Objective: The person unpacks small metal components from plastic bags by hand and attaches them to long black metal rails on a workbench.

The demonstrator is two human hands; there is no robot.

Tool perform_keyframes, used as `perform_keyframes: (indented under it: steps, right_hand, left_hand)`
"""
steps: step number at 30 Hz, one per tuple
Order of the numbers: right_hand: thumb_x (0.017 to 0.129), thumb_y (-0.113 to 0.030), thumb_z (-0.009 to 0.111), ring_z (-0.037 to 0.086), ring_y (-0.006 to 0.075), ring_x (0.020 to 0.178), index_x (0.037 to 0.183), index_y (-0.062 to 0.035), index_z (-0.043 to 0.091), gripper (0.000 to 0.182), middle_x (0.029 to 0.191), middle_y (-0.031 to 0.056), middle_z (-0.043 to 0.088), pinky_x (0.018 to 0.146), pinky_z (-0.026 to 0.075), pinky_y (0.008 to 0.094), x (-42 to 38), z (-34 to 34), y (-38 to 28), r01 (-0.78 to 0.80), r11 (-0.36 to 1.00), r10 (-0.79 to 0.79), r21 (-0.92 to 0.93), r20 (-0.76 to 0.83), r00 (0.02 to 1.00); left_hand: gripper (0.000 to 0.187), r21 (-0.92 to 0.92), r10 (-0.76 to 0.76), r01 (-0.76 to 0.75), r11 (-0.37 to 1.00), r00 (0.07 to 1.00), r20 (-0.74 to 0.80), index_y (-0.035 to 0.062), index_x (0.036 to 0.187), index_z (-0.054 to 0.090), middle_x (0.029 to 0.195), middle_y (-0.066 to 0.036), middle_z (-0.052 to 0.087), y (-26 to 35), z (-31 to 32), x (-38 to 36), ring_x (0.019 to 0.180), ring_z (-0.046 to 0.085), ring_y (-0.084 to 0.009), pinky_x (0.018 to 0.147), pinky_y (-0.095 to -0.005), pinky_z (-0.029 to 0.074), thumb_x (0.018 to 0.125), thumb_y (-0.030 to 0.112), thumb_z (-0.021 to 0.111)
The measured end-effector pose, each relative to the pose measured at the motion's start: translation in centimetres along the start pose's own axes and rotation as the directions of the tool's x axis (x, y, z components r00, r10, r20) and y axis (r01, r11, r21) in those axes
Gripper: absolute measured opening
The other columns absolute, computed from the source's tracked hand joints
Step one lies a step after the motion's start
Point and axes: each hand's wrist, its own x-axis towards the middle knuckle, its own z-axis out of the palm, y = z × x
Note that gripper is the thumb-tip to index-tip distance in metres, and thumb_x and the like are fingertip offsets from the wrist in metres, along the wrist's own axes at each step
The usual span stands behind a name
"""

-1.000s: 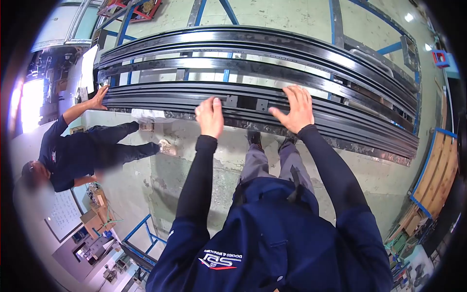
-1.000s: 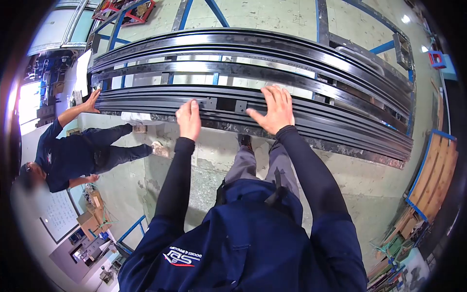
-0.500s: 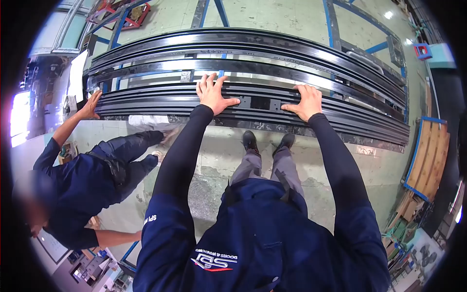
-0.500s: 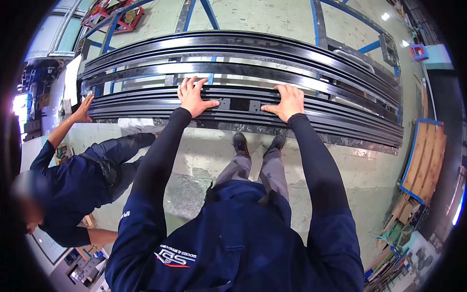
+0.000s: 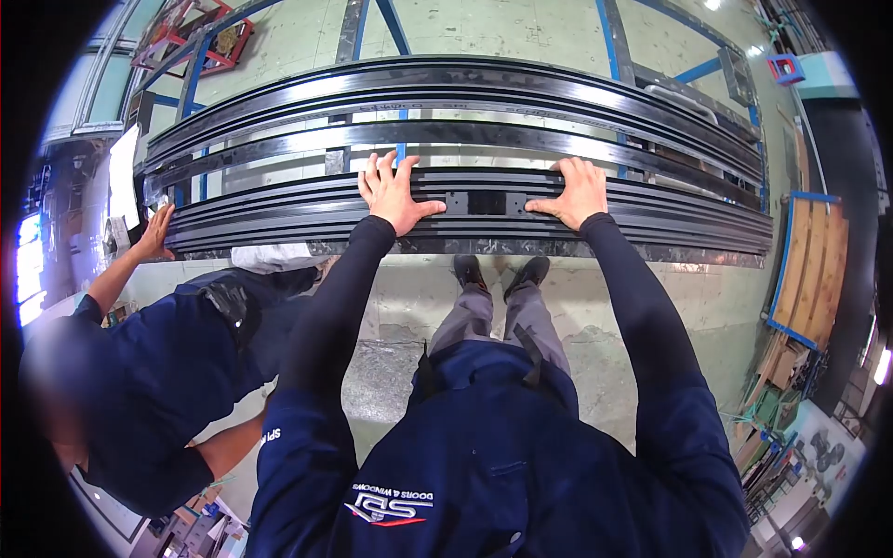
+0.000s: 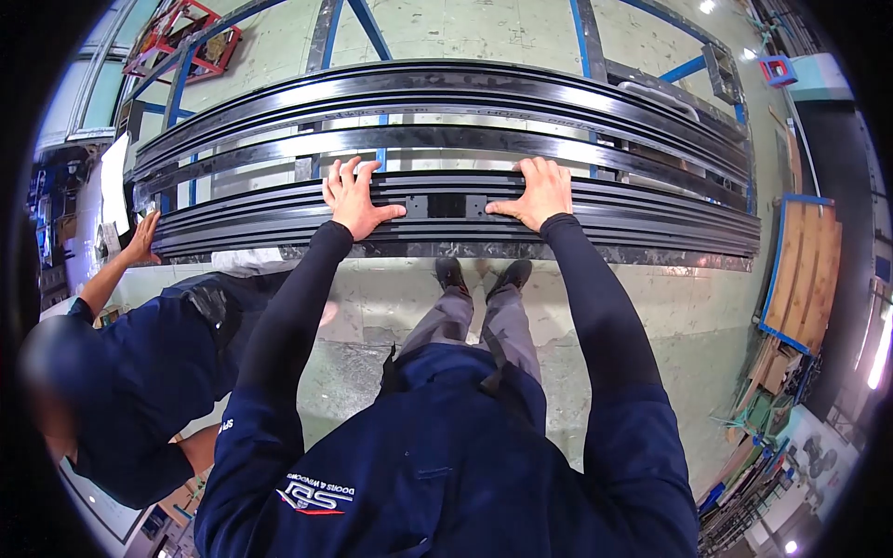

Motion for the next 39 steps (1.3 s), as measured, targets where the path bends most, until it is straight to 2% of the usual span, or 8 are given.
perform_keyframes:
  steps: [12, 15, 18, 20, 21, 24, 35, 39]
  right_hand:
    - [0.062, -0.067, 0.088, 0.054, 0.0296, 0.119, 0.111, -0.0073, 0.064, 0.081, 0.114, 0.0093, 0.062, 0.105, 0.038, 0.0446, 0.0, -0.7, -0.2, -0.016, 1.0, 0.016, 0.014, 0.024, 1.0]
    - [0.072, -0.061, 0.085, 0.055, 0.0316, 0.121, 0.113, -0.0069, 0.064, 0.071, 0.12, 0.0103, 0.063, 0.105, 0.039, 0.0466, -0.4, 0.0, 1.3, 0.177, 0.983, -0.165, 0.055, -0.172, 0.971]
    - [0.084, -0.054, 0.078, 0.054, 0.034, 0.124, 0.118, -0.0054, 0.063, 0.061, 0.122, 0.0142, 0.063, 0.107, 0.038, 0.0483, -1.6, -0.1, 5.7, 0.04, 0.999, -0.032, 0.02, -0.296, 0.955]
    - [0.092, -0.048, 0.072, 0.055, 0.0357, 0.12, 0.117, -0.005, 0.064, 0.05, 0.118, 0.0153, 0.064, 0.107, 0.037, 0.0483, -2.7, 0.4, 9.0, -0.192, 0.981, 0.18, 0.002, -0.361, 0.915]
    - [0.094, -0.049, 0.069, 0.056, 0.0357, 0.118, 0.107, -0.0047, 0.068, 0.046, 0.114, 0.0145, 0.066, 0.107, 0.037, 0.0483, -2.9, 0.6, 9.7, -0.25, 0.968, 0.215, -0.025, -0.432, 0.876]
    - [0.095, -0.05, 0.067, 0.057, 0.0343, 0.118, 0.097, -0.0041, 0.07, 0.046, 0.113, 0.0136, 0.067, 0.107, 0.037, 0.0485, -2.5, 1.0, 9.8, -0.31, 0.948, 0.259, -0.067, -0.399, 0.88]
    - [0.096, -0.051, 0.063, 0.059, 0.0345, 0.115, 0.091, -0.0072, 0.069, 0.044, 0.103, 0.0135, 0.068, 0.109, 0.036, 0.0502, -2.2, 0.7, 9.8, -0.296, 0.947, 0.235, -0.122, -0.362, 0.902]
    - [0.097, -0.05, 0.062, 0.058, 0.0358, 0.115, 0.094, -0.007, 0.07, 0.044, 0.104, 0.0157, 0.067, 0.109, 0.036, 0.0512, -2.1, 1.0, 10.0, -0.299, 0.946, 0.244, -0.124, -0.333, 0.911]
  left_hand:
    - [0.1, -0.021, 0.016, -0.016, 1.0, 1.0, 0.006, 0.0199, 0.148, 0.049, 0.161, -0.019, 0.029, -0.2, 0.2, -0.1, 0.155, 0.002, -0.0446, 0.121, -0.0655, 0.0, 0.068, 0.064, 0.088]
    - [0.097, -0.052, 0.026, -0.025, 0.998, 1.0, 0.015, 0.0201, 0.148, 0.049, 0.161, -0.019, 0.029, -0.5, -0.2, 0.0, 0.156, 0.001, -0.0446, 0.121, -0.0654, -0.001, 0.07, 0.064, 0.087]
    - [0.095, -0.063, 0.008, -0.009, 0.998, 1.0, -0.012, 0.0201, 0.149, 0.049, 0.161, -0.02, 0.029, -0.1, 0.1, -0.1, 0.156, 0.0, -0.0443, 0.121, -0.0648, -0.001, 0.074, 0.067, 0.082]
    - [0.074, -0.041, -0.017, 0.01, 0.999, 0.986, -0.167, 0.0178, 0.138, 0.059, 0.155, -0.016, 0.04, 0.4, 1.0, -0.3, 0.155, 0.013, -0.0389, 0.121, -0.0639, 0.004, 0.085, 0.067, 0.071]
    - [0.068, -0.039, -0.053, 0.046, 0.998, 0.976, -0.21, 0.017, 0.135, 0.061, 0.152, -0.014, 0.044, 0.9, 1.2, -0.2, 0.154, 0.018, -0.0372, 0.122, -0.0635, 0.006, 0.087, 0.065, 0.069]
    - [0.052, 0.026, -0.101, 0.116, 0.993, 0.939, -0.329, 0.0143, 0.121, 0.069, 0.14, -0.01, 0.056, 2.1, 1.7, 0.3, 0.149, 0.033, -0.0318, 0.122, -0.061, 0.012, 0.096, 0.058, 0.06]
    - [0.05, 0.115, -0.137, 0.18, 0.977, 0.94, -0.312, 0.0122, 0.117, 0.071, 0.134, -0.009, 0.062, 3.0, 0.8, 0.7, 0.142, 0.042, -0.0313, 0.121, -0.0561, 0.018, 0.097, 0.056, 0.057]
    - [0.05, 0.068, -0.118, 0.156, 0.985, 0.914, -0.387, 0.0112, 0.116, 0.071, 0.131, -0.011, 0.064, 2.1, 1.5, 0.6, 0.141, 0.043, -0.0324, 0.121, -0.0566, 0.019, 0.097, 0.056, 0.06]
